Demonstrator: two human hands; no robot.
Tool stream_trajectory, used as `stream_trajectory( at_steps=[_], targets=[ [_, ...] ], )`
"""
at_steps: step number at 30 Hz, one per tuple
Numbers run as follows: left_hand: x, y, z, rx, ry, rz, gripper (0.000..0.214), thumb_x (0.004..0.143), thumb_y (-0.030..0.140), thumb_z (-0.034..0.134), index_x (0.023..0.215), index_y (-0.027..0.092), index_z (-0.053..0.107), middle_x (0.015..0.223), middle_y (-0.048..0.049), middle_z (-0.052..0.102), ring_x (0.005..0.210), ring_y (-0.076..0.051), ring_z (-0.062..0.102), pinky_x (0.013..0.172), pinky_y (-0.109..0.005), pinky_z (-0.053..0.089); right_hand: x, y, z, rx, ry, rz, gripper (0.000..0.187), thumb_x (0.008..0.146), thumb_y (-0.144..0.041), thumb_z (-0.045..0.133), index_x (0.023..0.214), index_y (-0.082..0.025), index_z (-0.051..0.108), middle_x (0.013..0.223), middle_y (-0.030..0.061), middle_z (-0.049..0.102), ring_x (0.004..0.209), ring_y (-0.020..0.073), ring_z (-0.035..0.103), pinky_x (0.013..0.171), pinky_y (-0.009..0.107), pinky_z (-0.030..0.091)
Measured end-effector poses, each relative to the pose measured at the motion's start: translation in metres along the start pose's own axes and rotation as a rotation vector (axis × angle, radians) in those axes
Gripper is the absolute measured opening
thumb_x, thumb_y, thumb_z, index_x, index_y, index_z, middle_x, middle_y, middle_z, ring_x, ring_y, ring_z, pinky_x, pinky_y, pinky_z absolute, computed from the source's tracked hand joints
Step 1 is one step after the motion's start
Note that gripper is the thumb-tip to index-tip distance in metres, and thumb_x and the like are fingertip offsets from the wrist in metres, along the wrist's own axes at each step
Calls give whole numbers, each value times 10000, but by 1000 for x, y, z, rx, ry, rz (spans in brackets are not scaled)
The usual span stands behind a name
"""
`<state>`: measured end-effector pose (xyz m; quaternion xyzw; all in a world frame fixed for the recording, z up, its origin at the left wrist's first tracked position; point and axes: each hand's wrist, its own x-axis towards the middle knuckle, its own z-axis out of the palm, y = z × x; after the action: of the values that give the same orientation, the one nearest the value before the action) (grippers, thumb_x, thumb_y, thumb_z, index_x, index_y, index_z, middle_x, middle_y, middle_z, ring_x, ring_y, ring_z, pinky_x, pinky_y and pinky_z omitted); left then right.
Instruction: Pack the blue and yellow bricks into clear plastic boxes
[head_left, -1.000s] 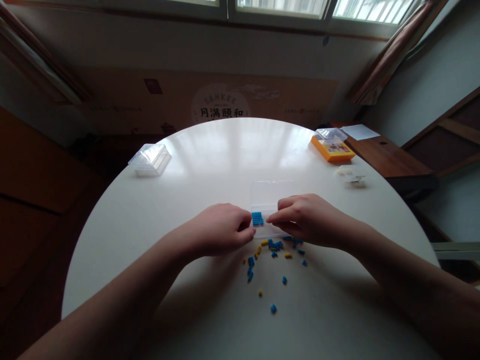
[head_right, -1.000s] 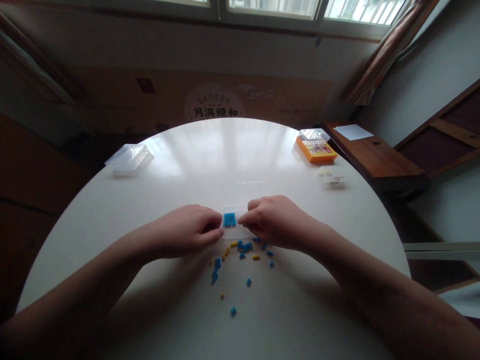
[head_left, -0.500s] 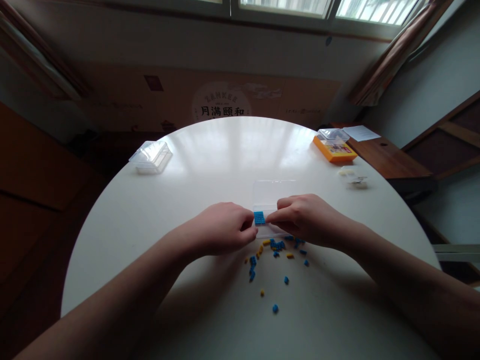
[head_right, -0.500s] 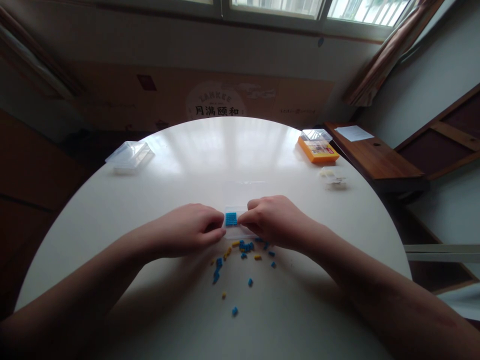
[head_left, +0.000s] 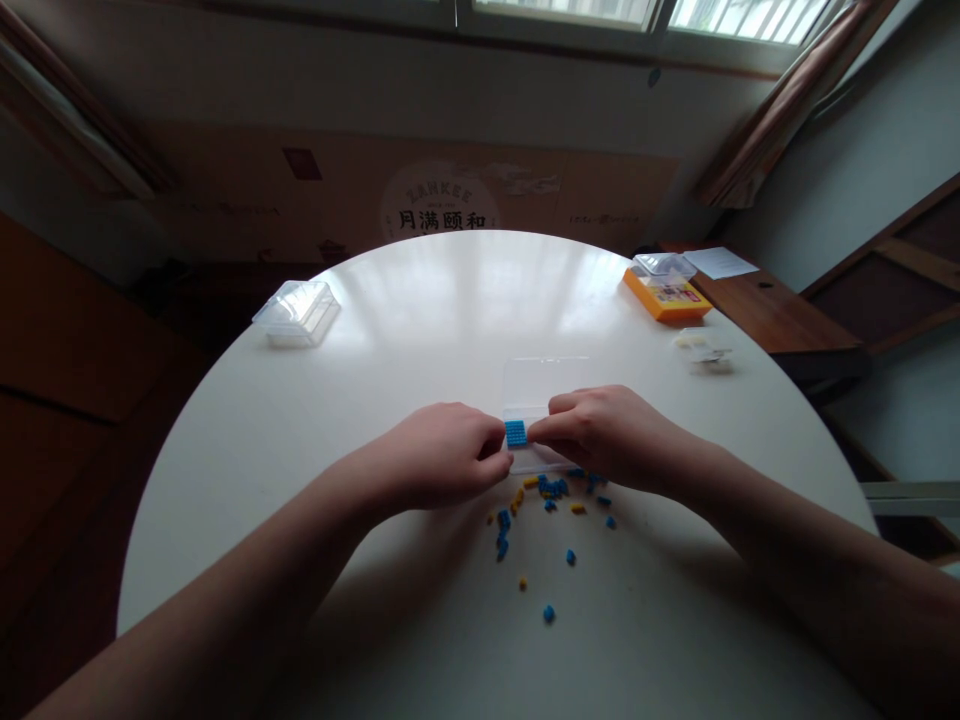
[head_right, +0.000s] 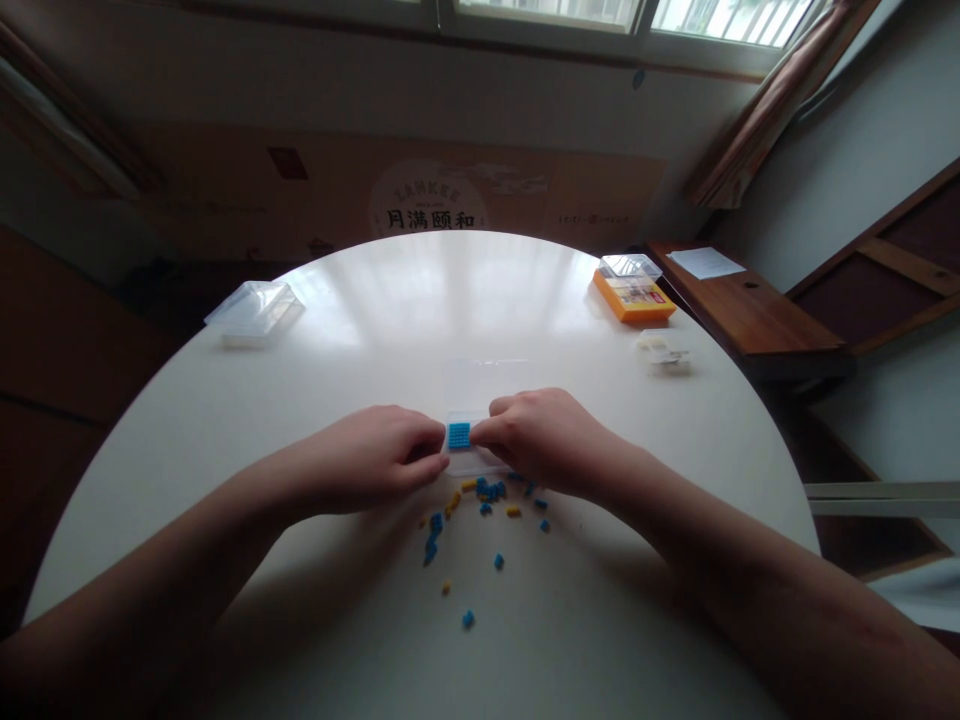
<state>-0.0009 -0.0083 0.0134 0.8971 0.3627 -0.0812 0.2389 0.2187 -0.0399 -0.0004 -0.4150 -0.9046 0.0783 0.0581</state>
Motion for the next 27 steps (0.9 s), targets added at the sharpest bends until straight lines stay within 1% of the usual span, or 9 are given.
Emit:
stream_trajectory(
  at_steps=[4,11,14,17,20,22,23,27],
  targets=[
    [0,0,0,2,2,0,339,871,435,412,696,210,595,694,-12,637,603,-162,523,541,-284,326,0,0,0,-10,0,7,237,927,-274,481,965,-307,712,712,-9,576,593,46,382,560,186,182],
    [1,0,-1,-17,-5,-8,344,870,444,414,694,209,591,685,-14,631,595,-159,514,525,-284,322,-2,1,-1,2,11,-34,245,932,-279,469,908,-256,711,704,-2,567,589,42,387,558,185,195],
    [1,1,-1,-34,-11,-8,348,872,446,416,692,203,588,684,-19,629,592,-158,517,523,-286,325,-4,3,-4,-3,15,-48,245,938,-282,462,947,-258,706,720,-2,585,594,44,409,568,183,219],
    [1,1,-2,-32,-12,-11,354,871,458,420,693,201,585,697,-26,631,603,-164,522,526,-289,327,-10,6,-11,11,55,-50,250,951,-301,457,1007,-266,699,757,0,610,625,46,461,594,184,265],
    [1,1,-2,-33,-27,-13,349,873,461,420,709,206,593,722,-29,640,619,-169,528,536,-288,332,-19,11,-25,18,80,-1,241,939,-284,477,1007,-252,706,802,8,636,673,53,515,631,186,305],
    [1,0,-3,-42,-41,-18,342,873,459,421,717,211,597,733,-27,643,626,-171,532,537,-283,334,-28,15,-36,7,51,47,220,915,-266,505,988,-254,713,827,3,652,689,58,538,645,186,319],
    [1,0,-3,-46,-44,-20,339,872,459,423,720,213,598,735,-27,643,627,-172,533,536,-282,334,-32,17,-41,1,15,67,209,902,-258,519,972,-259,716,835,-4,659,692,59,547,645,185,322],
    [1,-2,-3,-50,-41,-23,333,871,452,429,718,213,602,727,-25,637,629,-171,536,537,-284,334,-47,15,-51,5,-195,74,209,845,-203,540,861,-285,731,792,-31,671,665,67,566,622,191,318]
  ],
)
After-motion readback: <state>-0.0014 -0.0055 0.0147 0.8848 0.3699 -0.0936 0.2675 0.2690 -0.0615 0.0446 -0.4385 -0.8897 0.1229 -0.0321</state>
